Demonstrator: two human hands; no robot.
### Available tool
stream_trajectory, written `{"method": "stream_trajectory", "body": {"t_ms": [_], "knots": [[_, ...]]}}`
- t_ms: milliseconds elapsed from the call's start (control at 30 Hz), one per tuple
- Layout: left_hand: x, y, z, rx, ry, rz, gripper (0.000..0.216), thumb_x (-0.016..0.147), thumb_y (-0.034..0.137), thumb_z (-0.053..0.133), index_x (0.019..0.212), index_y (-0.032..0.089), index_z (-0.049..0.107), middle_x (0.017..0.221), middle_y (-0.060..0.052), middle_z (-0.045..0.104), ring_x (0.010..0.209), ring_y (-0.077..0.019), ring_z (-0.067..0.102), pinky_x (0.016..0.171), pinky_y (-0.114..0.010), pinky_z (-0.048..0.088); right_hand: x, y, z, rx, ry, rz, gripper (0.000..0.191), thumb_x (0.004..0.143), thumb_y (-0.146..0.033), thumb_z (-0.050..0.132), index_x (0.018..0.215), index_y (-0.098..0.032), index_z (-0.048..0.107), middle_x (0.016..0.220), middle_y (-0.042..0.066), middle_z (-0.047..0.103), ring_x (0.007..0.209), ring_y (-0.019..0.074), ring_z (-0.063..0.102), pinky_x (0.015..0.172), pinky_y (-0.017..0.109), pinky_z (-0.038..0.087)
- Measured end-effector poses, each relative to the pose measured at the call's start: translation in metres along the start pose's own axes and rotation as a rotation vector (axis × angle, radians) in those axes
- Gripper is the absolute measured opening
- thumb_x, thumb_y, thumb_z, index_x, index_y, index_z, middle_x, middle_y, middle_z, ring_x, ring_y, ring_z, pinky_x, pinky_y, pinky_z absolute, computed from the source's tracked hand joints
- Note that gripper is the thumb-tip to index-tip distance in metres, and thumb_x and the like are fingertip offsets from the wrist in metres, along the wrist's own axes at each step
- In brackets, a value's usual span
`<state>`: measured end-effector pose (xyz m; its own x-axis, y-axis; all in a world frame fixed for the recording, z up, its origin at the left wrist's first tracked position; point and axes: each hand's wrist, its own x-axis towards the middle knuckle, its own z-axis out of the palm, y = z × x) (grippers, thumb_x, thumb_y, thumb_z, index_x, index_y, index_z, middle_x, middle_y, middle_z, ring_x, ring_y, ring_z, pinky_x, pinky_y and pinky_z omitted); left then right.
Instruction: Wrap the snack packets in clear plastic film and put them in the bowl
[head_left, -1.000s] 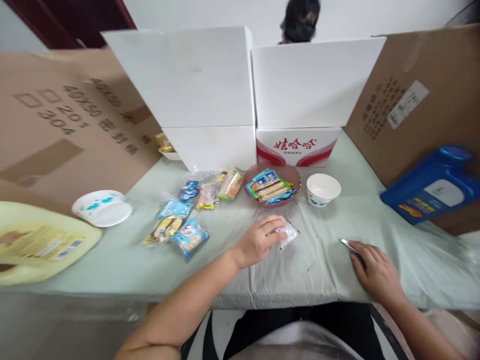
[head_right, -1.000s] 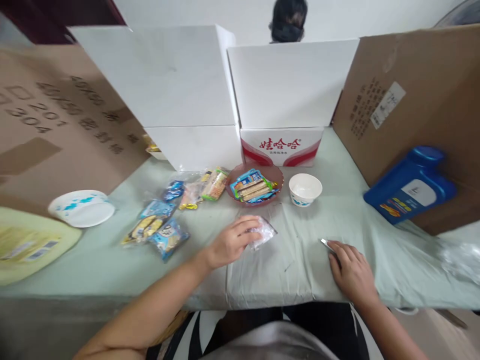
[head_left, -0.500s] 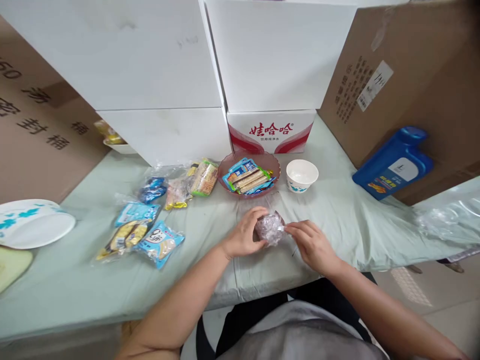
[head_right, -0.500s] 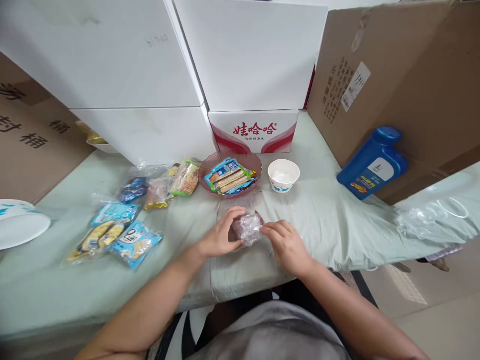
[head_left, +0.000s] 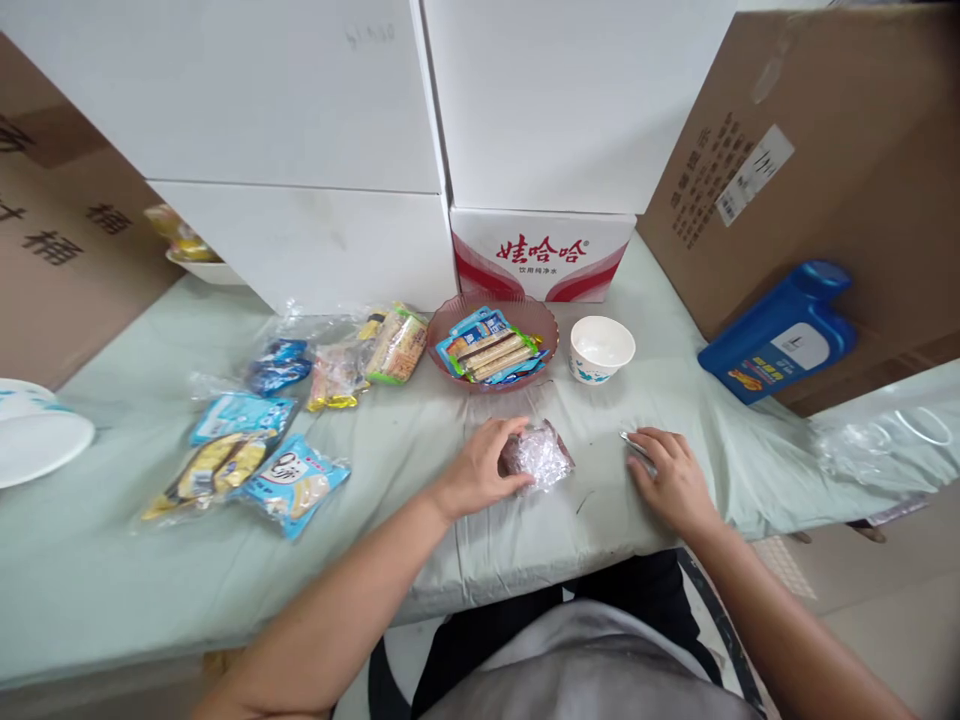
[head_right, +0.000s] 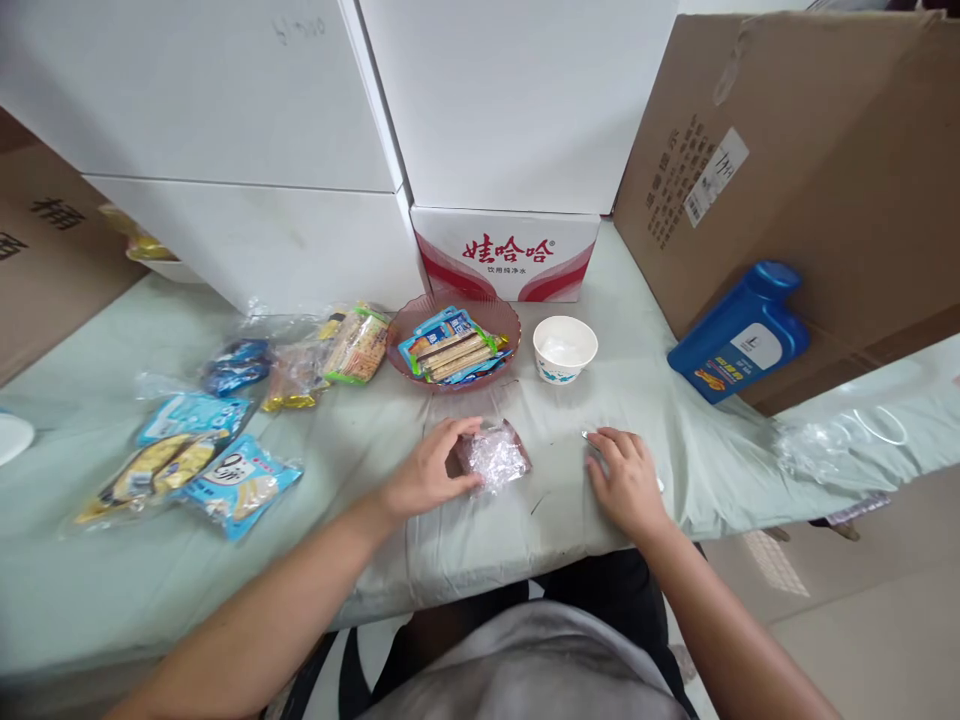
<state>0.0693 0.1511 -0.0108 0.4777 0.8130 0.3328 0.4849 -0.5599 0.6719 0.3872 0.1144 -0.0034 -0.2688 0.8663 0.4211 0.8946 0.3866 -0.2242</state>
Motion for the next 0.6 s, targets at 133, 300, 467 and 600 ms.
{"method": "stream_trajectory", "body": {"t_ms": [133, 300, 467, 600], "knots": [[0.0, 0.006, 0.001, 0.014, -0.013, 0.1, 0.059, 0.075, 0.021, 0.075, 0.129, 0.024, 0.05, 0.12, -0.008, 0.061, 0.113, -0.0256, 0.056, 0.099, -0.043, 0.046, 0.017, -0.052, 0.006, 0.228, -0.068, -0.209, 0.074, 0.083, -0.045, 0.068, 0.145, -0.019, 0.036, 0.144, 0.018, 0.044, 0.132, 0.0336, 0.041, 0.104, 0.054, 0.041], [0.003, 0.006, -0.004, -0.011, 0.007, 0.094, 0.046, 0.077, 0.011, 0.064, 0.122, 0.022, 0.058, 0.101, -0.005, 0.064, 0.101, -0.0218, 0.058, 0.092, -0.039, 0.048, 0.035, -0.08, 0.026, 0.417, -0.054, -0.152, 0.028, 0.089, -0.025, 0.054, 0.116, -0.022, 0.058, 0.124, 0.013, 0.063, 0.115, 0.026, 0.058, 0.095, 0.045, 0.048], [0.006, -0.002, -0.019, -0.097, 0.196, 0.155, 0.033, 0.078, 0.007, 0.054, 0.105, 0.021, 0.067, 0.08, -0.002, 0.061, 0.086, -0.0188, 0.055, 0.08, -0.033, 0.048, 0.03, -0.041, 0.019, 0.508, 0.097, 0.362, 0.016, 0.09, -0.034, 0.051, 0.09, -0.021, 0.06, 0.077, 0.003, 0.069, 0.071, 0.0191, 0.065, 0.066, 0.031, 0.051], [0.007, -0.01, -0.025, -0.07, 0.37, 0.084, 0.026, 0.07, 0.001, 0.046, 0.071, 0.02, 0.065, 0.081, -0.003, 0.057, 0.081, -0.0163, 0.055, 0.073, -0.029, 0.046, 0.018, -0.017, 0.005, 0.477, 0.125, 0.513, 0.025, 0.087, -0.045, 0.055, 0.084, -0.02, 0.059, 0.077, 0.004, 0.067, 0.068, 0.0189, 0.063, 0.064, 0.032, 0.049]]}}
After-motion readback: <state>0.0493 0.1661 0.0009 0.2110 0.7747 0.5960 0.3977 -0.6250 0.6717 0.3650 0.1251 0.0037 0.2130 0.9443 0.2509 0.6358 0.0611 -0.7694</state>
